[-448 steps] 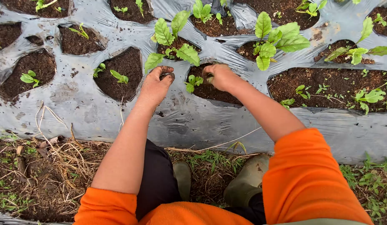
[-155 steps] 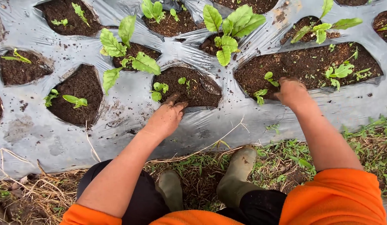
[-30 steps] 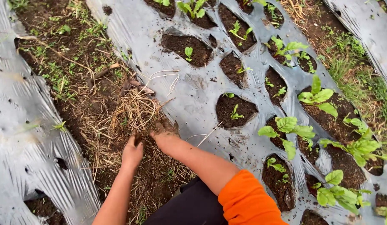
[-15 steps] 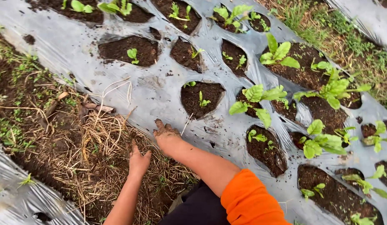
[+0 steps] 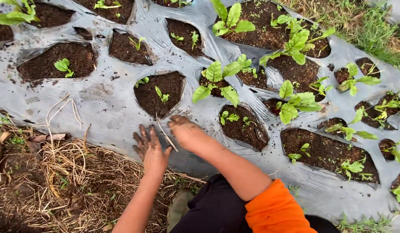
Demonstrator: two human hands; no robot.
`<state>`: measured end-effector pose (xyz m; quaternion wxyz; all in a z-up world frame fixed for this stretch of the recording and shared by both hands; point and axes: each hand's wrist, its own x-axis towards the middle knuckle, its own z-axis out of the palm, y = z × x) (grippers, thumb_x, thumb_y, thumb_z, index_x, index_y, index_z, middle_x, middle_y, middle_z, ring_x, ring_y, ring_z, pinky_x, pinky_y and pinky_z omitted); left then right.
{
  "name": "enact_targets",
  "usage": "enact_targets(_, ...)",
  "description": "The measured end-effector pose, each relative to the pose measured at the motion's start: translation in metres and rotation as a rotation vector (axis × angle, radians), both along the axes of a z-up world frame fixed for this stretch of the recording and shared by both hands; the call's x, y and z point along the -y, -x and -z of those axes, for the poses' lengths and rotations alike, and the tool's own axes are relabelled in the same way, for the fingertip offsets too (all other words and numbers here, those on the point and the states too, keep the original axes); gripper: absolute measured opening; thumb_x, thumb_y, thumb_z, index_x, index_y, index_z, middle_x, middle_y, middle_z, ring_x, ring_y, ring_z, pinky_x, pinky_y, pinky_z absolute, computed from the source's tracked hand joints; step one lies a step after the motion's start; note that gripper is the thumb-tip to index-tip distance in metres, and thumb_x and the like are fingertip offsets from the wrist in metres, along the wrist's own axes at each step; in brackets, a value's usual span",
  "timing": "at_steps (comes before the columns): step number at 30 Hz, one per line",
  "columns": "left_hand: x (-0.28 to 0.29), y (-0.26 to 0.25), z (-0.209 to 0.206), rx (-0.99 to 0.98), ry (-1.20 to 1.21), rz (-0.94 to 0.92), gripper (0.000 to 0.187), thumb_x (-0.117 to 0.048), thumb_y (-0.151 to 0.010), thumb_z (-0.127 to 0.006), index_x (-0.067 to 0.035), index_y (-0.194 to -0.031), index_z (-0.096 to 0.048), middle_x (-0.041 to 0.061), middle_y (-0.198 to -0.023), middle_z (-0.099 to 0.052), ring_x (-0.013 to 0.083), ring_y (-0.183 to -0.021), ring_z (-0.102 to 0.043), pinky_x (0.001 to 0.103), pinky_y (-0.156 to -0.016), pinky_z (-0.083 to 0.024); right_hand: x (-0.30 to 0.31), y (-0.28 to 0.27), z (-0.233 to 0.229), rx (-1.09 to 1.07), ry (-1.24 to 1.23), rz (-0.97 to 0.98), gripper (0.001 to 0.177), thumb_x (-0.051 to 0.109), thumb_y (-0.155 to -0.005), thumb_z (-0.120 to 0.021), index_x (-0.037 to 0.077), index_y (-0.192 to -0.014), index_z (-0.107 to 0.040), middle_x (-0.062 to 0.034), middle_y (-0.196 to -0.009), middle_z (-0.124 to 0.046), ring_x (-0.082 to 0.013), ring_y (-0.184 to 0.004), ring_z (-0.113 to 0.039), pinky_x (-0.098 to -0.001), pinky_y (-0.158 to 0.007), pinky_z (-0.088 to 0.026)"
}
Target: The person kneels on the ground and removes small weeds by hand from around young plants growing in holes in a plastic sheet. The person pulls the weeds from the soil and discards them to the side.
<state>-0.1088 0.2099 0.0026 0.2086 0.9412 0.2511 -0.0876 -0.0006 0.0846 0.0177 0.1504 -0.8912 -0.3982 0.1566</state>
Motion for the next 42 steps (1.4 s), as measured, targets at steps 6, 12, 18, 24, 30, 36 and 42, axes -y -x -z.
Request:
enact_targets(6, 0.081, -0.065, 0.08, 0.455, 0.108, 0.305, 0.036, -0.01, -0.098, -0.063, -0.002, -0.132, -0.067, 0.028, -0.128, -0.069, 0.0435, -0.12, -0.067, 0.055, -0.101, -0.053, 0.168, -0.067, 0.044, 0.24, 0.274, 0.241, 0.018, -0.007, -0.088, -0.056, -0.005, -0.093, -0.074, -0.0249, -0.085, -0.075, -0.0384, -0.079, -0.077, -0.041, -0.063, -0.061)
enact_targets(12, 0.122, -0.192, 0.152, 0.438, -0.062, 0.253, 0.025, -0.038, -0.101, -0.056, -0.023, -0.113, -0.071, 0.012, -0.086, -0.075, 0.0318, -0.083, -0.078, 0.046, -0.069, -0.063, 0.203, -0.193, 0.196, 0.01, 0.212, 0.439, 0.051, -0.001, -0.085, -0.06, 0.011, -0.133, -0.07, -0.0166, -0.103, -0.076, -0.0363, -0.089, -0.076, -0.049, -0.067, -0.063)
enact_targets(18, 0.129, -0.194, 0.059, 0.289, -0.007, 0.156, 0.045, -0.033, -0.106, -0.043, -0.008, -0.133, -0.068, 0.026, -0.112, -0.075, 0.0437, -0.105, -0.074, 0.06, -0.094, -0.058, 0.166, -0.209, 0.194, -0.135, 0.177, 0.484, 0.049, 0.005, -0.087, -0.056, 0.012, -0.134, -0.068, -0.016, -0.11, -0.072, -0.0355, -0.096, -0.073, -0.0482, -0.073, -0.06)
enact_targets(24, 0.128, -0.193, -0.029, 0.286, 0.053, 0.084, 0.043, -0.028, -0.102, -0.042, -0.006, -0.124, -0.072, 0.027, -0.111, -0.076, 0.0439, -0.115, -0.07, 0.064, -0.101, -0.052, 0.137, -0.256, 0.168, -0.272, 0.13, 0.516, 0.048, 0.013, -0.089, -0.053, 0.013, -0.136, -0.065, -0.0154, -0.119, -0.068, -0.0347, -0.104, -0.069, -0.0474, -0.081, -0.055)
enact_targets(30, 0.121, -0.206, -0.036, -0.049, 0.183, 0.052, 0.05, -0.039, -0.104, -0.033, -0.018, -0.133, -0.068, 0.018, -0.123, -0.074, 0.0342, -0.128, -0.064, 0.056, -0.109, -0.048, 0.124, -0.266, 0.126, -0.384, 0.095, 0.563, 0.048, 0.02, -0.092, -0.049, 0.013, -0.138, -0.062, -0.015, -0.127, -0.064, -0.0339, -0.112, -0.065, -0.0466, -0.089, -0.051)
enact_targets(36, 0.121, -0.205, 0.076, 0.151, 0.051, 0.109, 0.056, -0.046, -0.102, -0.036, -0.026, -0.153, -0.048, 0.005, -0.146, -0.062, 0.0263, -0.136, -0.058, 0.055, -0.106, -0.053, 0.117, -0.256, 0.081, -0.496, 0.081, 0.628, 0.049, 0.027, -0.095, -0.044, 0.014, -0.139, -0.059, -0.0146, -0.135, -0.061, -0.0332, -0.12, -0.061, -0.046, -0.097, -0.047)
enact_targets(42, 0.111, -0.189, 0.046, 0.307, 0.877, -0.027, 0.052, -0.031, -0.11, -0.028, -0.013, -0.155, -0.047, 0.01, -0.146, -0.062, 0.0302, -0.14, -0.053, 0.042, -0.116, -0.043, 0.128, -0.215, 0.028, -0.598, 0.077, 0.707, 0.05, 0.035, -0.097, -0.04, 0.015, -0.141, -0.056, -0.0143, -0.143, -0.057, -0.0326, -0.128, -0.057, -0.0454, -0.106, -0.043)
